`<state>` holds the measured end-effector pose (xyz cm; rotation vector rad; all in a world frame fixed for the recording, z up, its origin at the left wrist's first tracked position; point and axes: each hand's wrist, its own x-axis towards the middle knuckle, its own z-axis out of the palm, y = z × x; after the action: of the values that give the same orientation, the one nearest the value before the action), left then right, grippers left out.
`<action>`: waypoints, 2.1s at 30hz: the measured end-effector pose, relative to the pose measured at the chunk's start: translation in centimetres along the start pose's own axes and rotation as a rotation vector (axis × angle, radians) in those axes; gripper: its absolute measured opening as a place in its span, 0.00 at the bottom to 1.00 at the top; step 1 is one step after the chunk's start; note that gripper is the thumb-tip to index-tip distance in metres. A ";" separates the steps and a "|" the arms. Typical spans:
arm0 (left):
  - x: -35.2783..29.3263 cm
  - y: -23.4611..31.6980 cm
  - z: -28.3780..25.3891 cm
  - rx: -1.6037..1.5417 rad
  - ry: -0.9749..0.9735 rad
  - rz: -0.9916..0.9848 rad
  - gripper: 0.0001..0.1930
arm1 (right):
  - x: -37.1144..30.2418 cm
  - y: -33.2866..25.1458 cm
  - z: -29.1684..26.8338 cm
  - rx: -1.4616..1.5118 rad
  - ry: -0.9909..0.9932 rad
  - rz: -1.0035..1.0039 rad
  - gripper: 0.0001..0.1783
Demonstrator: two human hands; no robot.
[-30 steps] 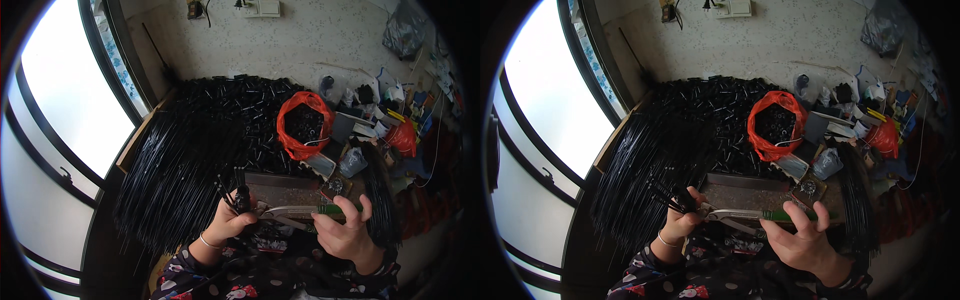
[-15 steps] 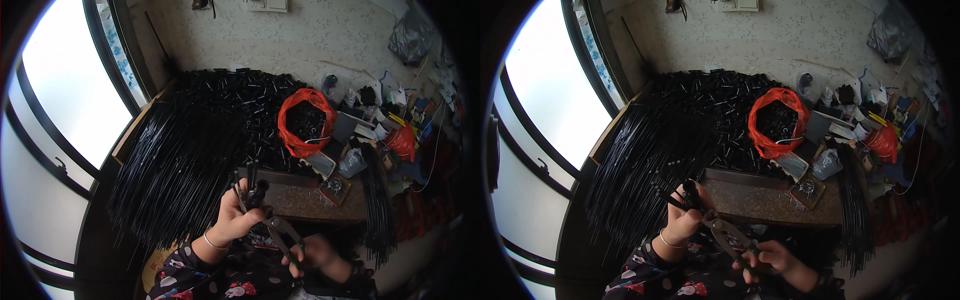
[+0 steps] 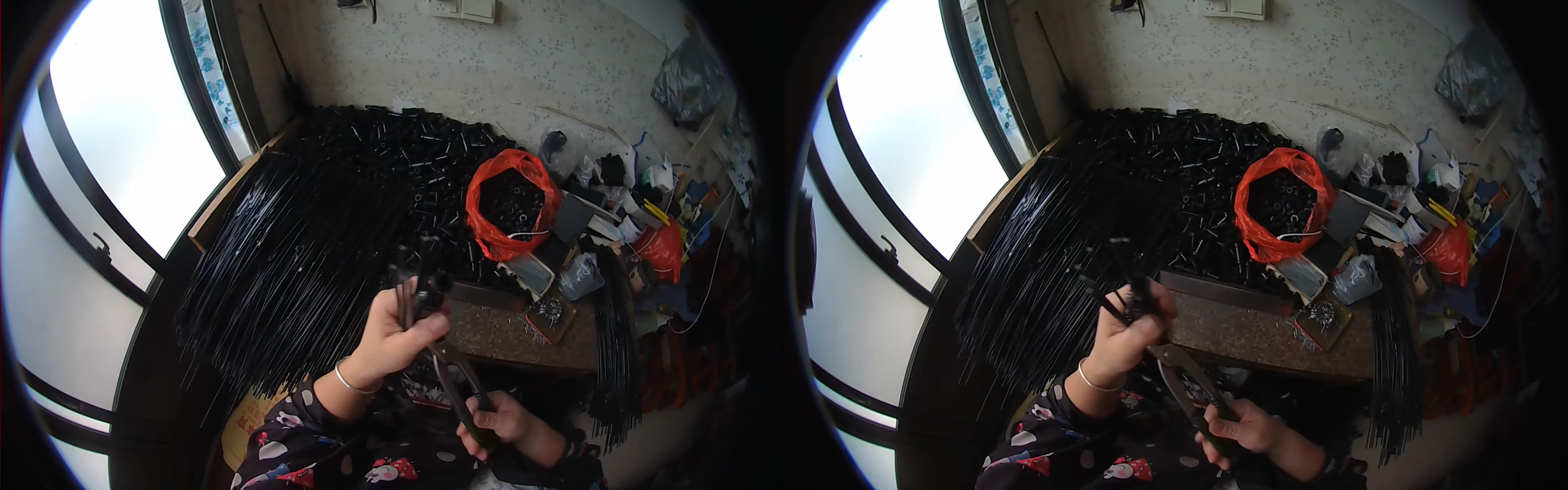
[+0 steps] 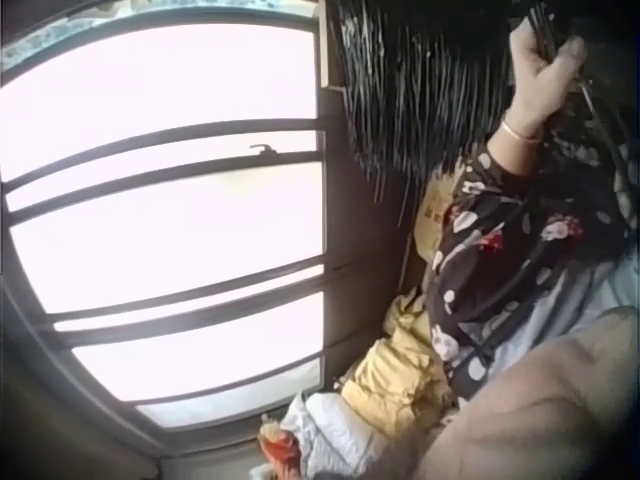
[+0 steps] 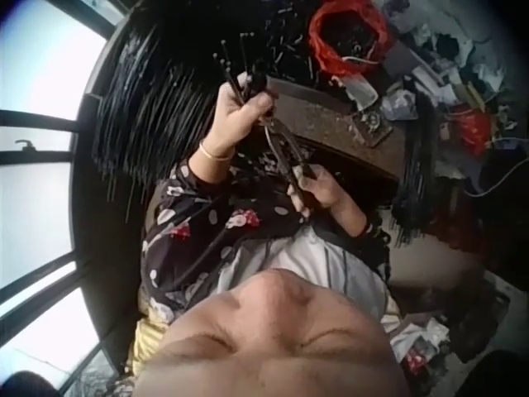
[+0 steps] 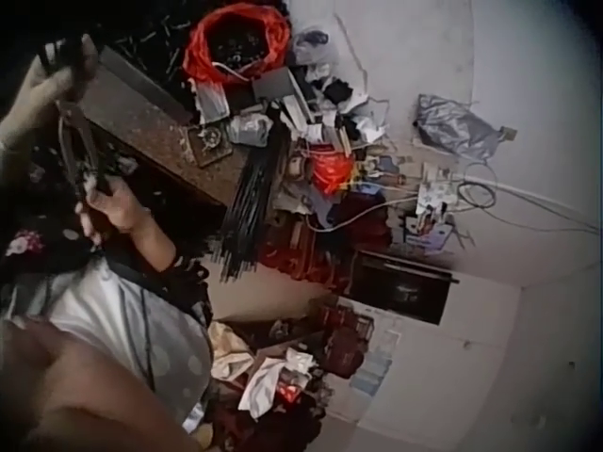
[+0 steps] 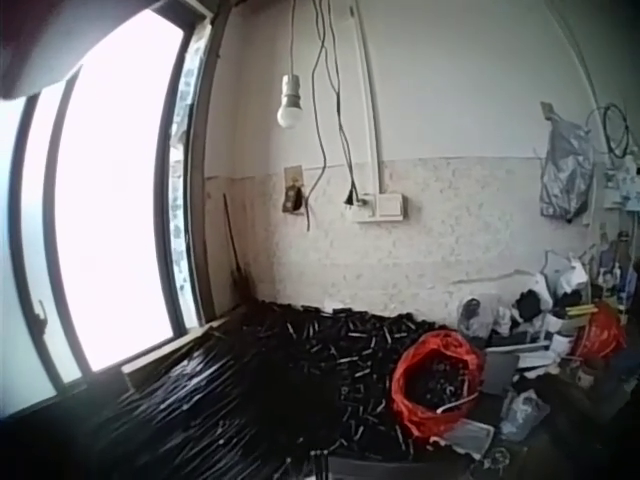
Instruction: Assembling bundles of black wires by inserting them into connectors and securing them using a crimping tool.
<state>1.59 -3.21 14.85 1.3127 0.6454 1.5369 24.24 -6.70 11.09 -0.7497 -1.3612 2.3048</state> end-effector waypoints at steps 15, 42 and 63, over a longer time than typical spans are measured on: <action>0.1 -2.4 -0.8 0.027 -0.127 -0.066 0.39 | 1.1 2.8 -1.4 0.334 -0.329 0.100 0.22; 1.1 -3.8 2.7 0.246 -0.019 -0.223 0.15 | 0.7 6.5 -0.5 0.032 0.149 -0.098 0.07; 1.3 -8.9 2.4 0.132 0.021 -0.242 0.21 | 2.6 4.5 -22.2 -1.771 1.038 -0.430 0.05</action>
<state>6.90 0.88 8.37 1.2653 0.8979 1.3311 35.45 7.88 -2.35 -1.4406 -2.2005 -0.2495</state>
